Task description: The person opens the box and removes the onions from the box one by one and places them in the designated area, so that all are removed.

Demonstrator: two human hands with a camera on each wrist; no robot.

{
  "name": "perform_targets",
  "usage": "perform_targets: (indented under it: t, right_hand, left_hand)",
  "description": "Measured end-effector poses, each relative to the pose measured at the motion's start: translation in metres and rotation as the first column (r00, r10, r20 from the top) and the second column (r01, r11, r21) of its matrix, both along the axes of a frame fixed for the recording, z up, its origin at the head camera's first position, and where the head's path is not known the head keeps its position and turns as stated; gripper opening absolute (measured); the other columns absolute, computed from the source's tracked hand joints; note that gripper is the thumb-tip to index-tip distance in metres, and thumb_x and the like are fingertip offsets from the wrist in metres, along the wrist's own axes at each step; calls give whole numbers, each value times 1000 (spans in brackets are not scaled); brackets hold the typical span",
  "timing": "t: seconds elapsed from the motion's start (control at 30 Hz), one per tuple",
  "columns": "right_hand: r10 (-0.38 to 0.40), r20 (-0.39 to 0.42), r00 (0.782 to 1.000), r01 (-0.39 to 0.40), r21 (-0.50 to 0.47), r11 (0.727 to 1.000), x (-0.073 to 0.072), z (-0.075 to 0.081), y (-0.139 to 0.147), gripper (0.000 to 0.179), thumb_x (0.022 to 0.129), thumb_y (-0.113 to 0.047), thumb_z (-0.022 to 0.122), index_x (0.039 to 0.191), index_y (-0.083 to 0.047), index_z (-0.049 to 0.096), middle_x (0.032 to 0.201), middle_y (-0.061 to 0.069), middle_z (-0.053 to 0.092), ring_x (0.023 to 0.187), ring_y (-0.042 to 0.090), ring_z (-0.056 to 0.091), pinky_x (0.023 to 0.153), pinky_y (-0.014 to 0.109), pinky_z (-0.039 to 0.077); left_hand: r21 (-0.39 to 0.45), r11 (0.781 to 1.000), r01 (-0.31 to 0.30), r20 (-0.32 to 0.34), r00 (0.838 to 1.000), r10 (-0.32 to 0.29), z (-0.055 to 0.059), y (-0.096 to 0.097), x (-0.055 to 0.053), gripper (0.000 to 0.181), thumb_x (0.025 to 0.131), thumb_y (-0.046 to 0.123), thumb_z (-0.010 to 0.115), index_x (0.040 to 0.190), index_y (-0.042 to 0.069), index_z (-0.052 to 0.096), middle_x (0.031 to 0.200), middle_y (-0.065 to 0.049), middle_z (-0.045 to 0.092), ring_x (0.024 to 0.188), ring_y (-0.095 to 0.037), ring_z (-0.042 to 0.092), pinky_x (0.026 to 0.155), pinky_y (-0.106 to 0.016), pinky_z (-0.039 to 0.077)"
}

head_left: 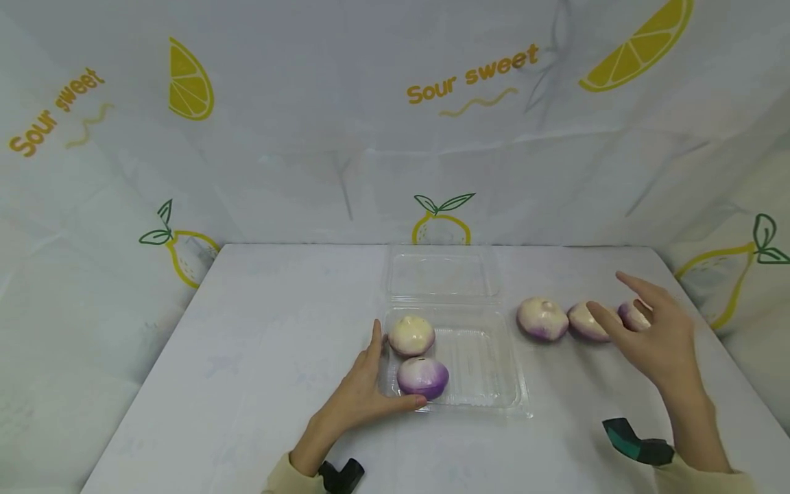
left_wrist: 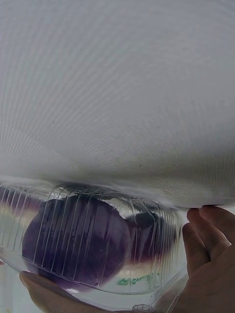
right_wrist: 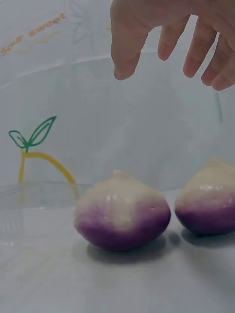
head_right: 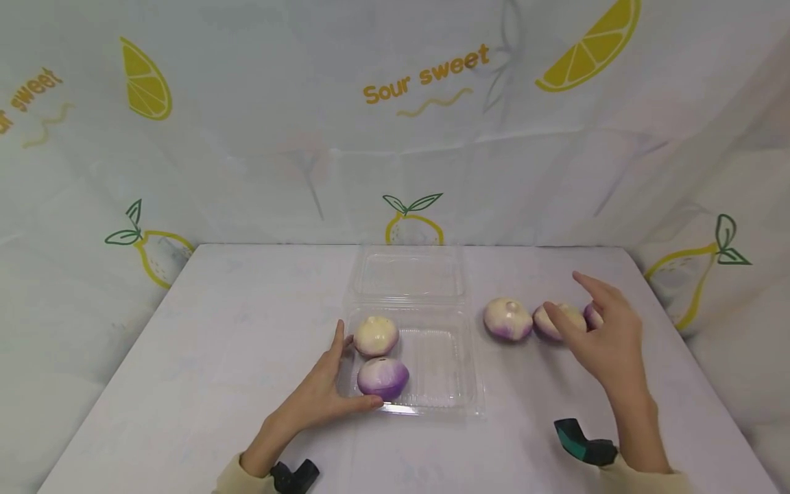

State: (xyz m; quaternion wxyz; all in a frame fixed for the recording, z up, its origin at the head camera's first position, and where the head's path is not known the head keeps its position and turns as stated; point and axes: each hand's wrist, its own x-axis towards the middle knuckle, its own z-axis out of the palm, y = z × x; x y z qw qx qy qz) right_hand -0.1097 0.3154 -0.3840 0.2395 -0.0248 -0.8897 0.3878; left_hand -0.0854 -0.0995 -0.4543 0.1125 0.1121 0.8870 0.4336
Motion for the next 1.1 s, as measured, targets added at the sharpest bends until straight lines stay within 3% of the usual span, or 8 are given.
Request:
perform_targets:
  t: [0.13, 0.3, 0.43, 0.6, 0.8, 0.93, 1.03, 1.1]
  right_hand:
    - [56, -19, 998, -56, -1, 998, 0, 6, -19, 63, 81, -11, 87, 139, -8, 63, 139, -5, 60, 118, -22, 41, 94, -6, 37]
    - [145, -42, 989, -146, -31, 989, -2, 7, -41, 62, 82, -8, 85, 139, -5, 63, 142, 13, 60, 123, -19, 42, 99, -3, 37]
    - [196, -39, 980, -197, -19, 980, -4, 4, -56, 61, 81, -8, 86, 138, -5, 63, 139, 22, 62, 120, -20, 42, 97, -2, 38]
    - [259, -38, 965, -260, -25, 965, -5, -3, -75, 60, 80, -7, 86, 135, -4, 65, 137, 23, 62, 119, -19, 42, 96, -2, 36]
    - [309, -37, 950, -309, 1, 951, -6, -12, -100, 57, 80, -10, 86, 133, -3, 66, 135, 20, 65, 128, 24, 58, 98, -3, 34]
    - [338, -16, 941, -338, 39, 940, -5, -19, -118, 56, 80, -12, 87, 132, -2, 66, 134, 20, 66, 127, 38, 60, 103, 27, 54]
    - [367, -5, 930, -366, 47, 929, -5, -23, -131, 56, 80, -13, 87, 131, -1, 66, 134, 20, 67, 126, 39, 61, 98, 58, 55]
    - [386, -8, 922, -386, 44, 922, -5, -26, -139, 56, 80, -13, 87, 130, -1, 66, 133, 20, 67, 125, 39, 62, 96, 61, 55]
  left_hand:
    - [-2, 1000, -1, 0, 1000, 1, 0, 0, 0, 147, 65, 68, 87, 165, 14, -7, 168, -15, 29, 157, -34, 26, 123, -62, 28]
    - [-4, 1000, -2, 0, 1000, 2, 0, 0, 0, 147, 66, 67, 87, 165, 14, -7, 168, -16, 29, 157, -34, 26, 124, -61, 28]
    - [-2, 1000, -3, 2, 1000, 3, 0, 0, 0, 147, 66, 67, 87, 165, 14, -6, 168, -16, 29, 157, -34, 27, 124, -61, 29]
    - [-1, 1000, -4, 4, 1000, 4, 1, 0, 0, 147, 65, 67, 87, 165, 15, -6, 168, -16, 29, 157, -34, 26, 124, -61, 28]
    - [1, 1000, -1, 1, 1000, 1, 0, 0, 0, 146, 66, 66, 88, 165, 13, -6, 168, -16, 30, 157, -34, 27, 124, -61, 28]
    - [2, 1000, 2, 1, 1000, -2, 1, 1, 0, 146, 67, 65, 88, 165, 13, -7, 168, -16, 30, 157, -34, 26, 124, -61, 28]
    - [5, 1000, 6, -9, 1000, -6, 1, 1, 0, 146, 67, 64, 88, 165, 11, -6, 167, -17, 31, 156, -36, 28, 123, -62, 29]
    - [6, 1000, 6, -12, 1000, -6, 1, 0, 0, 146, 67, 64, 88, 165, 10, -6, 167, -18, 32, 156, -37, 29, 123, -62, 30]
